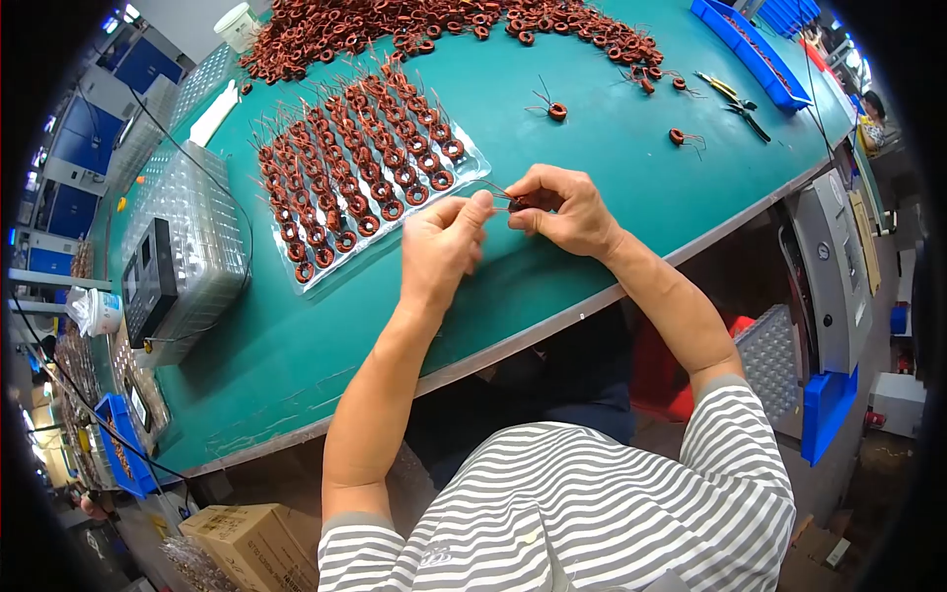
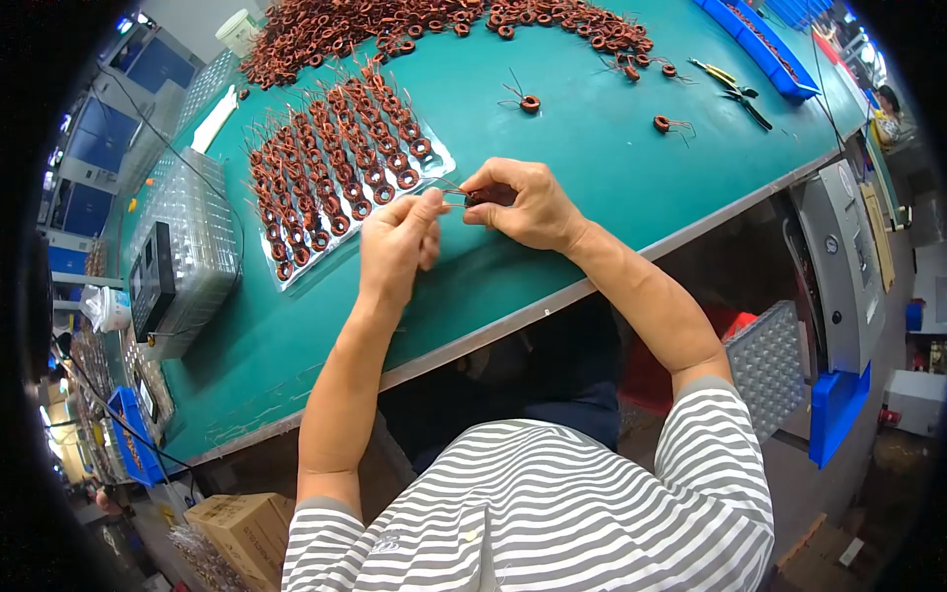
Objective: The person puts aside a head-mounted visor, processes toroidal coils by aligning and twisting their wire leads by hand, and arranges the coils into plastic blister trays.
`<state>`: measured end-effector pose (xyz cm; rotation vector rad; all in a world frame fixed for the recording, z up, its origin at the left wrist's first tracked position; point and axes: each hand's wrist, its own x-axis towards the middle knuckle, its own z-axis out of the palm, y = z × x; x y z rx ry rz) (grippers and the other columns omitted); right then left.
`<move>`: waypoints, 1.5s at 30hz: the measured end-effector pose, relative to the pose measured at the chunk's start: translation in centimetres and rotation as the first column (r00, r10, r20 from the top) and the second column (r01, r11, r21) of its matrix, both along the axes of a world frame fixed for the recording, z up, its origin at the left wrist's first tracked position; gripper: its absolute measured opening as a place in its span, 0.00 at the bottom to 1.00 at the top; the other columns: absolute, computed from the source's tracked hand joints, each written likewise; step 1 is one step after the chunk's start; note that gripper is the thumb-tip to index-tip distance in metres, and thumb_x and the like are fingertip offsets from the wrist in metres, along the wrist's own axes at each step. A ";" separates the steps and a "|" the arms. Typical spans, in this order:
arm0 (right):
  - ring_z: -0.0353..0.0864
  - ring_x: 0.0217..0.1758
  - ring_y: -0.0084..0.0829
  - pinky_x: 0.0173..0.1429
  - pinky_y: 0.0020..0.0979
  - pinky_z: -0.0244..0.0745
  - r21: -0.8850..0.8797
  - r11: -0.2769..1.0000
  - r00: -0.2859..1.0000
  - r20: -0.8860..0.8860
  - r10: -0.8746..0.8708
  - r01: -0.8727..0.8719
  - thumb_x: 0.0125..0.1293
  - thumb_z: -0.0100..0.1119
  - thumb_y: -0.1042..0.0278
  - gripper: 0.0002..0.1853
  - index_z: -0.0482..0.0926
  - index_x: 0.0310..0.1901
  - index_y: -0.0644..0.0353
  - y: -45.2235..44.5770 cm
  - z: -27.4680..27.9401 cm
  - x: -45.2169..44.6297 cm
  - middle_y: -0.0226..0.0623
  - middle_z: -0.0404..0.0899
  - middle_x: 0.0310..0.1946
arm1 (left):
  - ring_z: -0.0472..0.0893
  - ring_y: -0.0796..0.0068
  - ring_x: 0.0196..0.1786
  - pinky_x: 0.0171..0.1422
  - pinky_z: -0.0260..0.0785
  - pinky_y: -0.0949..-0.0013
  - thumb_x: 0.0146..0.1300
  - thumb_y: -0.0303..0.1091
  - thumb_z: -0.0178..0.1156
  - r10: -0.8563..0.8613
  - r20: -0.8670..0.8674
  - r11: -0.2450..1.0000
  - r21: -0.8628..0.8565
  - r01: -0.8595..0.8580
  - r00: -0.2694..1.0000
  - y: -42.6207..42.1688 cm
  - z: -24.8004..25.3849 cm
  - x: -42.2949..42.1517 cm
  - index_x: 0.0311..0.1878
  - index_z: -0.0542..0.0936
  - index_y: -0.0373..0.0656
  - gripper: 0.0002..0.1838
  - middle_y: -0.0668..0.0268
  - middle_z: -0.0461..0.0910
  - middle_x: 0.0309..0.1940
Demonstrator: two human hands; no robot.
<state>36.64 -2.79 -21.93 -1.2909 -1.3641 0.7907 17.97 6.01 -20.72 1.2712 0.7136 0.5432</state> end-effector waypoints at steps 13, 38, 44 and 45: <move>0.81 0.38 0.20 0.43 0.23 0.79 0.074 0.997 0.986 0.168 0.011 -0.023 0.55 0.73 0.80 0.14 0.82 0.43 0.66 -0.2 0.3 -0.4 0.32 0.81 0.34 | 0.76 0.74 0.40 0.47 0.68 0.72 0.72 0.36 0.59 0.139 0.124 0.864 0.470 -0.181 0.983 -0.3 -1.6 0.8 0.40 0.85 0.35 0.12 0.65 0.78 0.36; 0.83 0.33 0.26 0.40 0.28 0.79 0.024 1.000 0.985 0.171 -0.008 0.004 0.60 0.71 0.69 0.16 0.79 0.48 0.61 -1.2 1.1 0.6 0.38 0.84 0.31 | 0.81 0.79 0.40 0.41 0.73 0.76 0.65 0.32 0.67 -0.131 0.069 0.942 0.320 0.103 0.989 0.2 -0.2 -0.3 0.65 0.66 0.40 0.29 0.62 0.82 0.41; 0.83 0.31 0.25 0.38 0.29 0.78 0.114 0.991 0.946 0.324 0.028 -0.069 0.59 0.71 0.73 0.15 0.79 0.46 0.63 -1.4 1.2 0.6 0.38 0.84 0.31 | 0.79 0.83 0.32 0.38 0.73 0.76 0.61 0.23 0.67 -0.042 -0.071 0.844 0.531 0.073 0.997 -0.4 -0.4 0.1 0.55 0.78 0.42 0.19 0.67 0.82 0.29; 0.84 0.32 0.25 0.38 0.28 0.78 0.100 0.993 0.940 0.340 0.025 -0.063 0.58 0.71 0.73 0.15 0.79 0.46 0.62 -1.4 0.8 0.9 0.40 0.84 0.31 | 0.80 0.79 0.28 0.35 0.73 0.72 0.57 0.18 0.65 0.019 -0.033 0.748 0.664 0.007 0.999 -0.7 0.0 0.4 0.48 0.82 0.41 0.15 0.65 0.81 0.26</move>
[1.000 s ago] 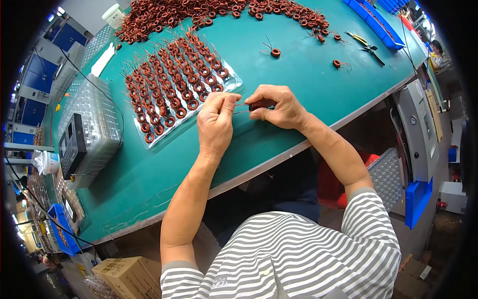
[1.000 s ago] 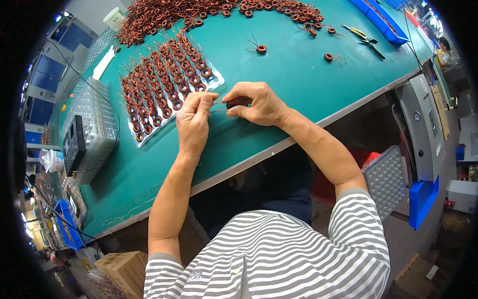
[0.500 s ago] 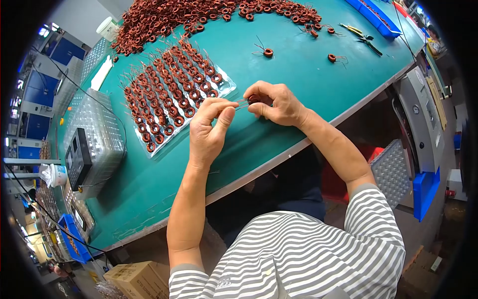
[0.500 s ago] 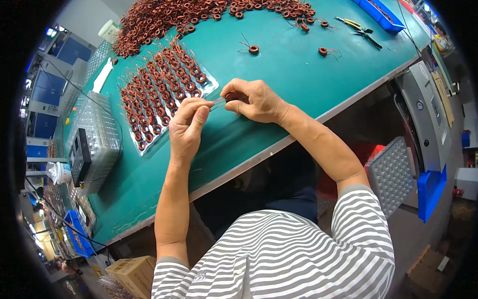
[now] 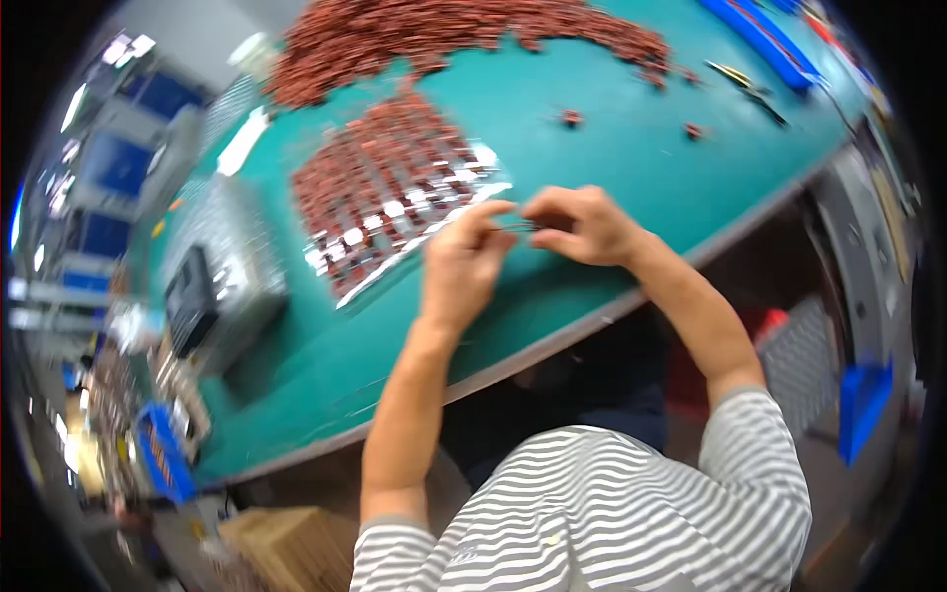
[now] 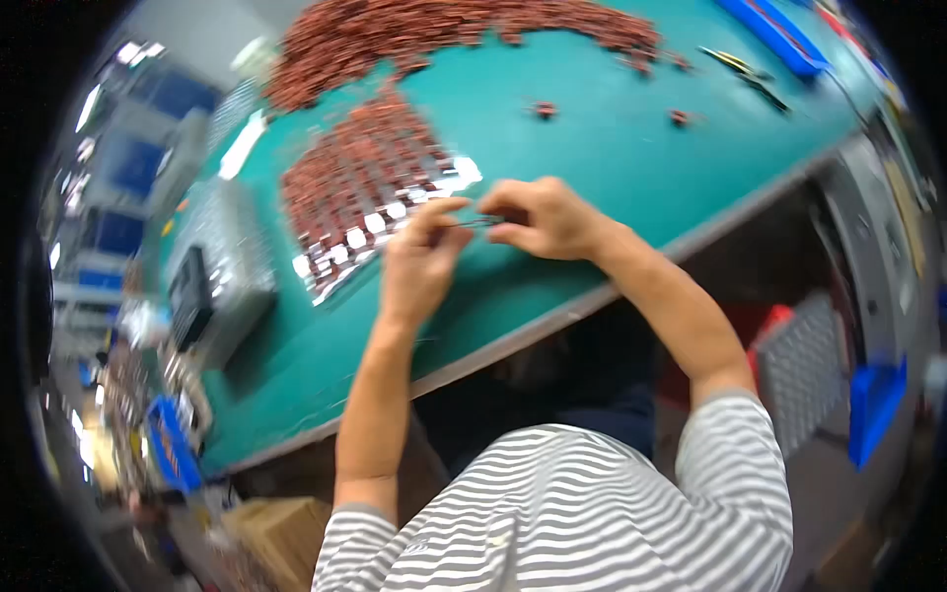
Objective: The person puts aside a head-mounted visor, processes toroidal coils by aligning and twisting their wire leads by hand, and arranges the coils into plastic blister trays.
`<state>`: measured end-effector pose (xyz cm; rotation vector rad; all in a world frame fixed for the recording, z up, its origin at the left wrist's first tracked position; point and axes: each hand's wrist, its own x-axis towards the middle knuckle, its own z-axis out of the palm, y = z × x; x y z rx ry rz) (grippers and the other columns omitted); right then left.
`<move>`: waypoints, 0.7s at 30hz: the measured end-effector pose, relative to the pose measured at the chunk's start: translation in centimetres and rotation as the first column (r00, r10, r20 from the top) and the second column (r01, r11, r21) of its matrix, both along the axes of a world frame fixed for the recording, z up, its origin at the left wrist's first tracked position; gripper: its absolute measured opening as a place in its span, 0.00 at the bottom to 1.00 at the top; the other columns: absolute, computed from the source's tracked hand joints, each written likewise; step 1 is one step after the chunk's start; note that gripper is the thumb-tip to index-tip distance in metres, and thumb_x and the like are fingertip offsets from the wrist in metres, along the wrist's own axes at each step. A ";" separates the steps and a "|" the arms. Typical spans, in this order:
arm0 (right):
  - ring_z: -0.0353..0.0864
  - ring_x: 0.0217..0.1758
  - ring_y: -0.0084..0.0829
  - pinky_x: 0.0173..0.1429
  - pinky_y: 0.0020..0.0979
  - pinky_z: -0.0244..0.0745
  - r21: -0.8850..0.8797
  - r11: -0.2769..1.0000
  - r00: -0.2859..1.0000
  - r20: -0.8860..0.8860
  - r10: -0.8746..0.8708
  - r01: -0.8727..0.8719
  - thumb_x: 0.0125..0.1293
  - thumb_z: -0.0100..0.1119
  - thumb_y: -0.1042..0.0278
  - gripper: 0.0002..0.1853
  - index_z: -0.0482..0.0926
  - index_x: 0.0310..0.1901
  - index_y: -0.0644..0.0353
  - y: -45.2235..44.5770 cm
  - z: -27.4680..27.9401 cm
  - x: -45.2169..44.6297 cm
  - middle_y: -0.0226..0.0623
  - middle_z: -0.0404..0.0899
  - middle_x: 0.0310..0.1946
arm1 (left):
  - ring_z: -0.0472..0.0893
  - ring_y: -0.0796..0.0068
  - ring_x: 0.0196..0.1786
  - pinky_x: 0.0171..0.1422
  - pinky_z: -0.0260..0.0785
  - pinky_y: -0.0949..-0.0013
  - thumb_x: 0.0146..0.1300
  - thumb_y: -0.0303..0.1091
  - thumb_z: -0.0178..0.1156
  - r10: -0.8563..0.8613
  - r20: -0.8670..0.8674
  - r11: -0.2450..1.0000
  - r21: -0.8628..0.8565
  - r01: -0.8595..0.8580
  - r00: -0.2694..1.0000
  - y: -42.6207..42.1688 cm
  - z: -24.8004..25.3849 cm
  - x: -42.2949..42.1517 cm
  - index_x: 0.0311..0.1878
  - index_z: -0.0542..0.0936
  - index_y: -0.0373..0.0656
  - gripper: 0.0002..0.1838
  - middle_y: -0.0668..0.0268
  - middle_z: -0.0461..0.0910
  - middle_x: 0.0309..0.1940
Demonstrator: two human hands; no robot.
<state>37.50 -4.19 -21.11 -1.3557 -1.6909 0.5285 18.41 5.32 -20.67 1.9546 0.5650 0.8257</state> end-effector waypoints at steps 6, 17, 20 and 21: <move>0.81 0.28 0.21 0.34 0.24 0.75 0.021 0.999 0.998 -0.056 -0.025 0.026 0.58 0.68 0.81 0.12 0.79 0.44 0.65 0.8 -0.8 -1.2 0.34 0.82 0.27 | 0.77 0.77 0.30 0.36 0.71 0.72 0.56 0.24 0.69 -0.054 0.039 0.998 0.045 0.052 0.998 1.3 -0.2 -1.3 0.41 0.86 0.39 0.08 0.65 0.79 0.27; 0.86 0.28 0.31 0.35 0.29 0.80 0.226 0.973 0.976 0.217 -0.017 -0.033 0.56 0.68 0.83 0.12 0.80 0.42 0.64 1.0 0.7 -2.5 0.39 0.84 0.29 | 0.79 0.72 0.29 0.34 0.70 0.69 0.53 0.29 0.73 -0.005 0.010 0.998 -0.056 0.006 1.000 1.2 0.1 -1.4 0.31 0.86 0.37 0.06 0.62 0.80 0.25; 0.85 0.29 0.27 0.35 0.28 0.80 0.189 0.980 0.997 0.040 -0.068 0.059 0.59 0.69 0.79 0.12 0.80 0.44 0.63 1.3 -0.5 -2.8 0.38 0.85 0.29 | 0.78 0.69 0.32 0.37 0.69 0.65 0.55 0.32 0.72 0.004 0.138 0.996 0.088 -0.016 0.990 1.6 -0.9 -1.1 0.28 0.85 0.38 0.08 0.63 0.79 0.25; 0.84 0.29 0.23 0.34 0.25 0.78 0.190 0.977 0.995 -0.034 -0.097 0.102 0.62 0.68 0.75 0.11 0.80 0.45 0.63 1.6 -0.4 -3.0 0.35 0.84 0.30 | 0.78 0.69 0.34 0.39 0.70 0.66 0.57 0.33 0.71 0.048 0.141 0.998 0.030 -0.053 0.989 1.5 -0.2 -1.2 0.34 0.84 0.38 0.08 0.62 0.80 0.27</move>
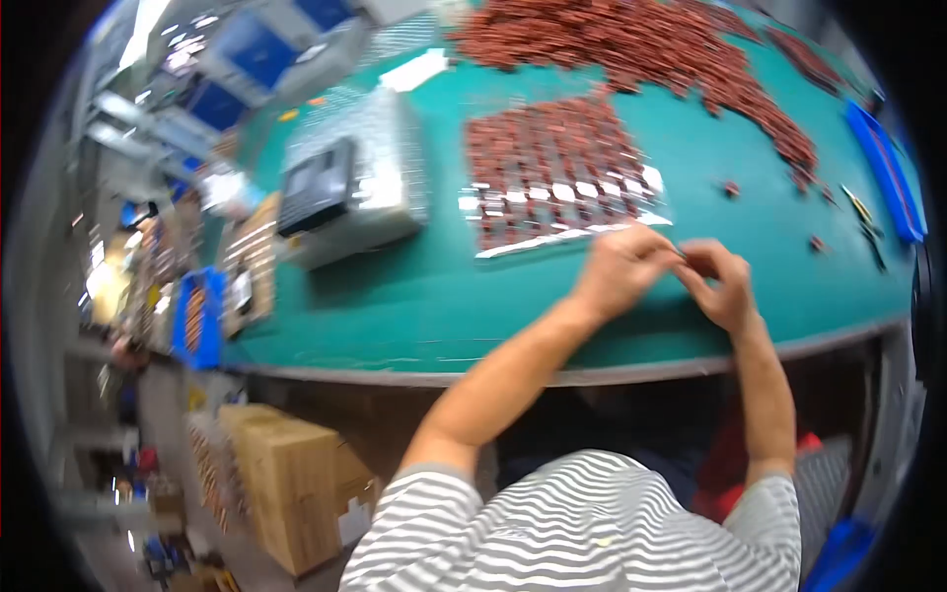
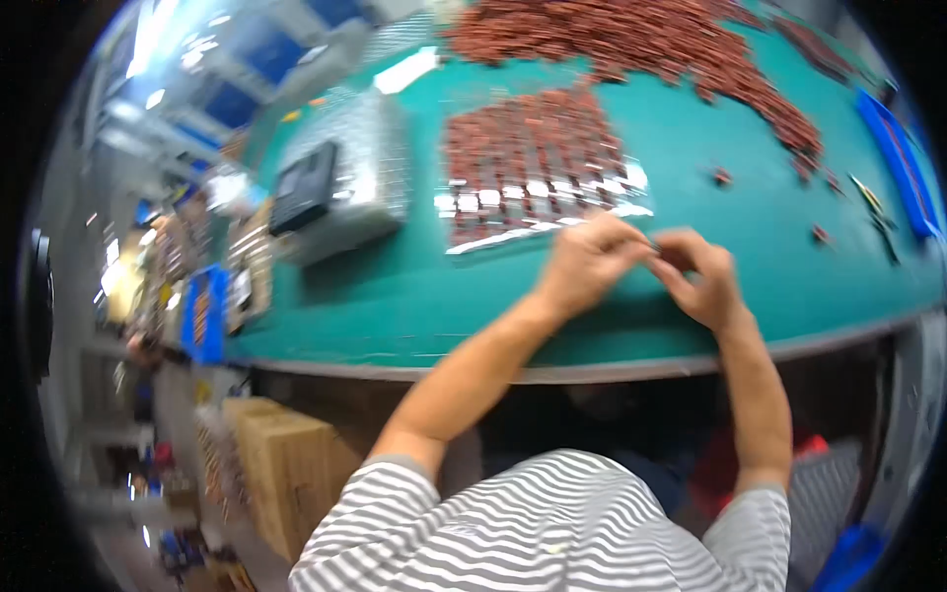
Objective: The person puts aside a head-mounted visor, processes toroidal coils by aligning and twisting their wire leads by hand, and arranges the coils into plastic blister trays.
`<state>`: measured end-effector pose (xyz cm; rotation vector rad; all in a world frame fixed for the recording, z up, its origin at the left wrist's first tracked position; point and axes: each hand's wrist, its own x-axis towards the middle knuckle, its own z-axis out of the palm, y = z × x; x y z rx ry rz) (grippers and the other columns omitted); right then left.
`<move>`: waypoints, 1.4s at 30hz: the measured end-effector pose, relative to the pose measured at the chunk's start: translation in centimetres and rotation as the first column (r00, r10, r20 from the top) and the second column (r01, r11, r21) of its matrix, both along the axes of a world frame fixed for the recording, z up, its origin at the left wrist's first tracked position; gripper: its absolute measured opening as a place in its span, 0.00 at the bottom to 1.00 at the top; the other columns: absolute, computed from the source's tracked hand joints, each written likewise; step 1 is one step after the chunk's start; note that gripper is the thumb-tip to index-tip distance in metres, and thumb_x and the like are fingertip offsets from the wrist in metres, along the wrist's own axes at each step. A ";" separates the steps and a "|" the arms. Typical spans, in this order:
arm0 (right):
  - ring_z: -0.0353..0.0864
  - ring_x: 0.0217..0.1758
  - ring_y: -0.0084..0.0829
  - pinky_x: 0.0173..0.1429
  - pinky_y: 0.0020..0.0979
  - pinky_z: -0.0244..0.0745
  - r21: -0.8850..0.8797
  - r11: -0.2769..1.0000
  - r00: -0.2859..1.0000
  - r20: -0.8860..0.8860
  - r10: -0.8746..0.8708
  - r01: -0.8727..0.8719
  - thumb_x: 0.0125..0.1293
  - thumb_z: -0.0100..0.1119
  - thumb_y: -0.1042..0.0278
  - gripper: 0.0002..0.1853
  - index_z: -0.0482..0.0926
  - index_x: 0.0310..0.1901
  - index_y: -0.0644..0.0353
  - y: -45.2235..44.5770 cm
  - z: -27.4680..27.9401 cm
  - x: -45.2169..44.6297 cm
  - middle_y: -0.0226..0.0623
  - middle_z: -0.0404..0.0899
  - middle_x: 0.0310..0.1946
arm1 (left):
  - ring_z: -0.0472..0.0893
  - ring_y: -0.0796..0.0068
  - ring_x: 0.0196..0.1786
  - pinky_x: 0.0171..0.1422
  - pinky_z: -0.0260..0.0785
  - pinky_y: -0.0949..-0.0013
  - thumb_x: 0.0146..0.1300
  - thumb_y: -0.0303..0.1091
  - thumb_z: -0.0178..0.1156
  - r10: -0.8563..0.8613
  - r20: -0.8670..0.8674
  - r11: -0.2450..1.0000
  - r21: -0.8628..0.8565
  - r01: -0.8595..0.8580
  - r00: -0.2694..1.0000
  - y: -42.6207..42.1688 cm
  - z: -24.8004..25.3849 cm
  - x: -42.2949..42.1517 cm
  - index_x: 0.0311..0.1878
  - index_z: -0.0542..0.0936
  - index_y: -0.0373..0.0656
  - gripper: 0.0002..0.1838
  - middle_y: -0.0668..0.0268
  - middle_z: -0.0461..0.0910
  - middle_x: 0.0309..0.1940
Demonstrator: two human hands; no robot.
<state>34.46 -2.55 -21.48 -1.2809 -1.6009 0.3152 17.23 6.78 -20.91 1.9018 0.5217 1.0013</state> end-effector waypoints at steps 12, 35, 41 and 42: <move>0.81 0.19 0.27 0.18 0.23 0.73 -0.382 0.884 0.648 -0.751 -0.126 -0.271 0.77 0.45 0.45 0.24 0.72 0.43 0.63 -0.5 1.4 2.3 0.40 0.80 0.22 | 0.80 0.63 0.47 0.46 0.75 0.66 0.49 0.26 0.76 0.086 0.039 0.916 0.389 -0.095 0.996 -1.3 -0.2 1.9 0.49 0.81 0.42 0.22 0.60 0.80 0.45; 0.75 0.20 0.19 0.22 0.22 0.71 -0.410 0.888 0.877 -0.479 -0.015 -0.208 0.71 0.55 0.72 0.12 0.75 0.54 0.63 -0.6 2.2 0.4 0.30 0.77 0.23 | 0.80 0.62 0.35 0.40 0.74 0.63 0.54 0.24 0.71 0.068 0.022 0.929 0.364 -0.071 0.997 -0.2 0.1 1.0 0.35 0.82 0.39 0.07 0.61 0.78 0.31; 0.76 0.17 0.20 0.19 0.23 0.69 -0.413 0.895 0.888 -0.458 -0.044 -0.169 0.67 0.59 0.76 0.08 0.77 0.46 0.65 -0.4 2.1 -0.1 0.31 0.77 0.19 | 0.80 0.60 0.36 0.40 0.74 0.63 0.54 0.22 0.68 0.024 0.037 0.937 0.349 -0.035 0.999 0.0 0.3 0.1 0.35 0.82 0.39 0.06 0.60 0.77 0.32; 0.76 0.17 0.20 0.19 0.23 0.69 -0.406 0.894 0.890 -0.456 -0.019 -0.189 0.67 0.59 0.76 0.08 0.77 0.46 0.65 -0.3 1.9 -0.2 0.31 0.77 0.19 | 0.80 0.60 0.36 0.40 0.74 0.63 0.53 0.22 0.69 0.018 0.047 0.934 0.356 -0.034 0.999 0.0 0.3 0.0 0.34 0.82 0.39 0.06 0.61 0.77 0.31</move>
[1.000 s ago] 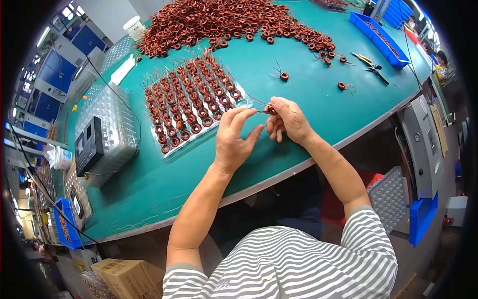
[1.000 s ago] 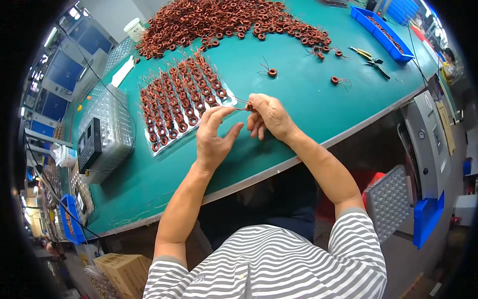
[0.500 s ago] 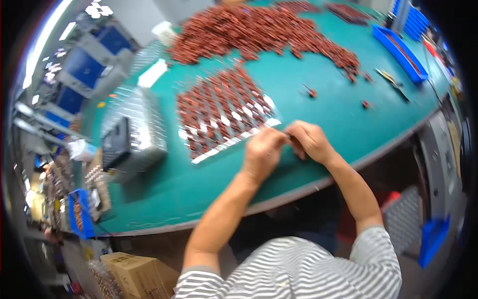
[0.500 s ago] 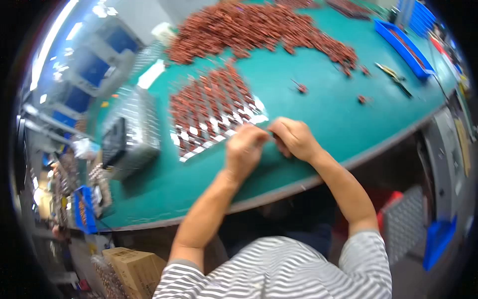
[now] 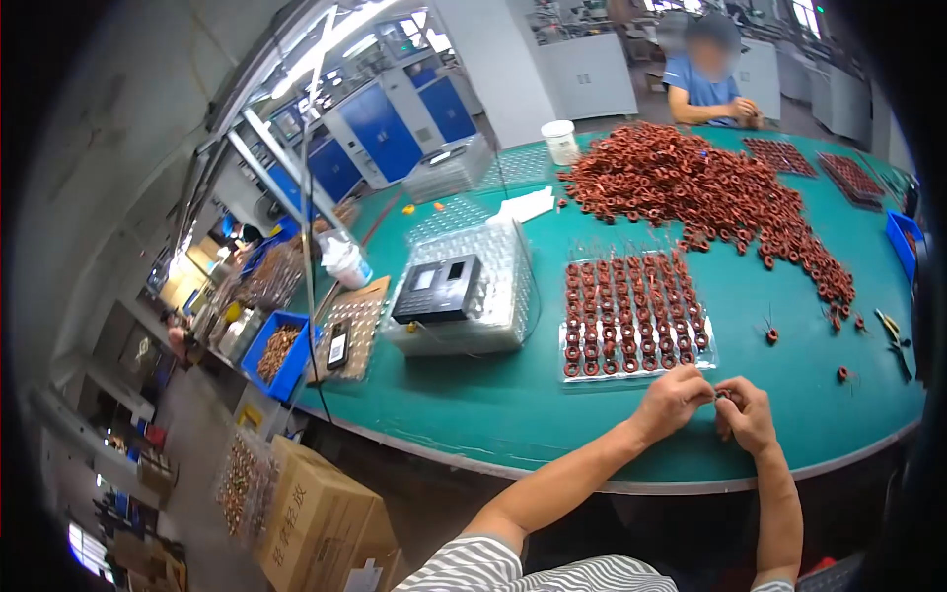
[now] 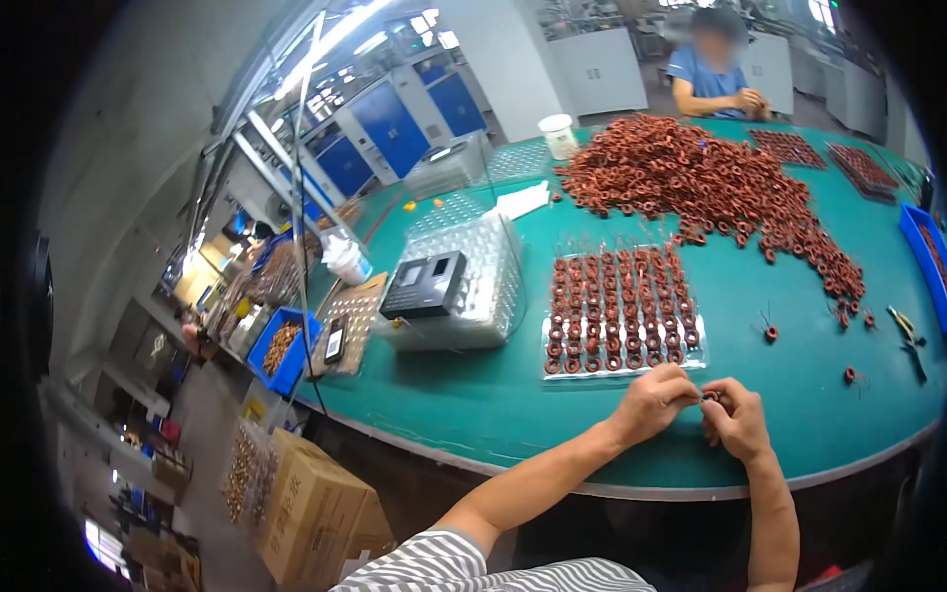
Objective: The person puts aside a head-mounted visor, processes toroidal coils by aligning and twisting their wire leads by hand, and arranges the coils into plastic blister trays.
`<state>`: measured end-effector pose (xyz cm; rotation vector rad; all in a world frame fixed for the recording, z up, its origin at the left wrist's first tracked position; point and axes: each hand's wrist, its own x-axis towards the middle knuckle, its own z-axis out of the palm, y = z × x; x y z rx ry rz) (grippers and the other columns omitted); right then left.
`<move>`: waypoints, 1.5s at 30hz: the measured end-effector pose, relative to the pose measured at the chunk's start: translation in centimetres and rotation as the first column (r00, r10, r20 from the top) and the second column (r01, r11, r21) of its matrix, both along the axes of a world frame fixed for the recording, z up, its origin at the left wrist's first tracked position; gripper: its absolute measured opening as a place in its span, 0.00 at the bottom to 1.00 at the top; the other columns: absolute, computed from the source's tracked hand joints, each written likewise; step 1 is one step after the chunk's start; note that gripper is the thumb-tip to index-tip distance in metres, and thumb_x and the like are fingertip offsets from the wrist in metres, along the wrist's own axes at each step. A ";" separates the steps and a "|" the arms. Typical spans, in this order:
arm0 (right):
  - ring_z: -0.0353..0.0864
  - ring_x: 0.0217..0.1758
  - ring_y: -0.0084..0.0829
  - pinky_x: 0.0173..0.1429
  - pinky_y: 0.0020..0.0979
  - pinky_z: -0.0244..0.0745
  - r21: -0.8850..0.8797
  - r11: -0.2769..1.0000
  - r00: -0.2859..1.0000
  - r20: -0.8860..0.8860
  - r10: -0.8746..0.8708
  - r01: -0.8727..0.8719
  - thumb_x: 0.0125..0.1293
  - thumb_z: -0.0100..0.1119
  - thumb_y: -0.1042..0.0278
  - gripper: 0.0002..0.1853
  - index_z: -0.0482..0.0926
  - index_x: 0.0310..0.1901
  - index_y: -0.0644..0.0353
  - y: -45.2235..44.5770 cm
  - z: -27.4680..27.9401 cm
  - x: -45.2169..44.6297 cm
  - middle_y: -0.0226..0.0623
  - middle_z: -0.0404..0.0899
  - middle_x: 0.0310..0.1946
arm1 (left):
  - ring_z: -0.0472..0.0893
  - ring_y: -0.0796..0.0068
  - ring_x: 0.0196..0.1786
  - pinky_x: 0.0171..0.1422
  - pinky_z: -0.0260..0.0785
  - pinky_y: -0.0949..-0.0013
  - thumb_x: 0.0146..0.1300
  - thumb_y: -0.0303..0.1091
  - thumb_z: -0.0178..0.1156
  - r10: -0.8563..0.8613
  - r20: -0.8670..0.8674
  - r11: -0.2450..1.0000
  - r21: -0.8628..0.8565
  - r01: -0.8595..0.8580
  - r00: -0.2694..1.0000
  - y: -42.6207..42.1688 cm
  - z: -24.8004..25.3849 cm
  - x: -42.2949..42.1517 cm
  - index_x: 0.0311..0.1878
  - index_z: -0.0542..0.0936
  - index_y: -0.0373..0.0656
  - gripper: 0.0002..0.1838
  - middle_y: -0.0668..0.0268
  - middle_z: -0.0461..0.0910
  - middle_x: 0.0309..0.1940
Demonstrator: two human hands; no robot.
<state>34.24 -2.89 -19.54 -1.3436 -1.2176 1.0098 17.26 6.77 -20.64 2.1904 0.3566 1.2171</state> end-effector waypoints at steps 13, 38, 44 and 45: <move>0.78 0.21 0.20 0.25 0.22 0.70 0.160 0.981 0.971 0.229 0.068 -0.106 0.61 0.65 0.79 0.09 0.76 0.42 0.66 -0.7 -0.9 0.0 0.31 0.79 0.21 | 0.80 0.73 0.30 0.35 0.72 0.67 0.54 0.26 0.69 -0.171 -0.182 0.910 -0.406 0.085 0.968 0.5 1.1 -1.1 0.32 0.83 0.36 0.05 0.64 0.81 0.26; 0.82 0.30 0.25 0.34 0.30 0.77 0.602 0.788 0.958 0.128 -0.256 0.130 0.73 0.55 0.69 0.11 0.68 0.52 0.61 -1.6 0.3 -0.7 0.37 0.81 0.31 | 0.79 0.79 0.44 0.41 0.70 0.77 0.75 0.48 0.54 -0.149 0.131 0.759 -0.620 0.198 0.980 -3.9 1.2 2.4 0.61 0.76 0.36 0.24 0.65 0.80 0.47; 0.88 0.41 0.39 0.45 0.36 0.81 0.446 0.882 0.964 0.264 0.033 -0.153 0.66 0.60 0.72 0.16 0.74 0.55 0.57 0.4 1.2 -1.5 0.46 0.85 0.38 | 0.80 0.76 0.45 0.52 0.73 0.74 0.75 0.43 0.56 -0.135 0.214 0.699 -0.671 0.246 0.968 -0.8 0.5 1.0 0.55 0.78 0.33 0.20 0.62 0.81 0.44; 0.88 0.41 0.38 0.43 0.35 0.82 0.430 0.885 0.914 0.406 -0.013 -0.179 0.66 0.61 0.70 0.13 0.76 0.52 0.57 0.7 1.8 -0.7 0.45 0.85 0.36 | 0.81 0.74 0.45 0.51 0.75 0.72 0.74 0.43 0.56 -0.113 0.242 0.672 -0.696 0.253 0.964 -0.8 0.2 0.7 0.57 0.77 0.34 0.21 0.61 0.82 0.46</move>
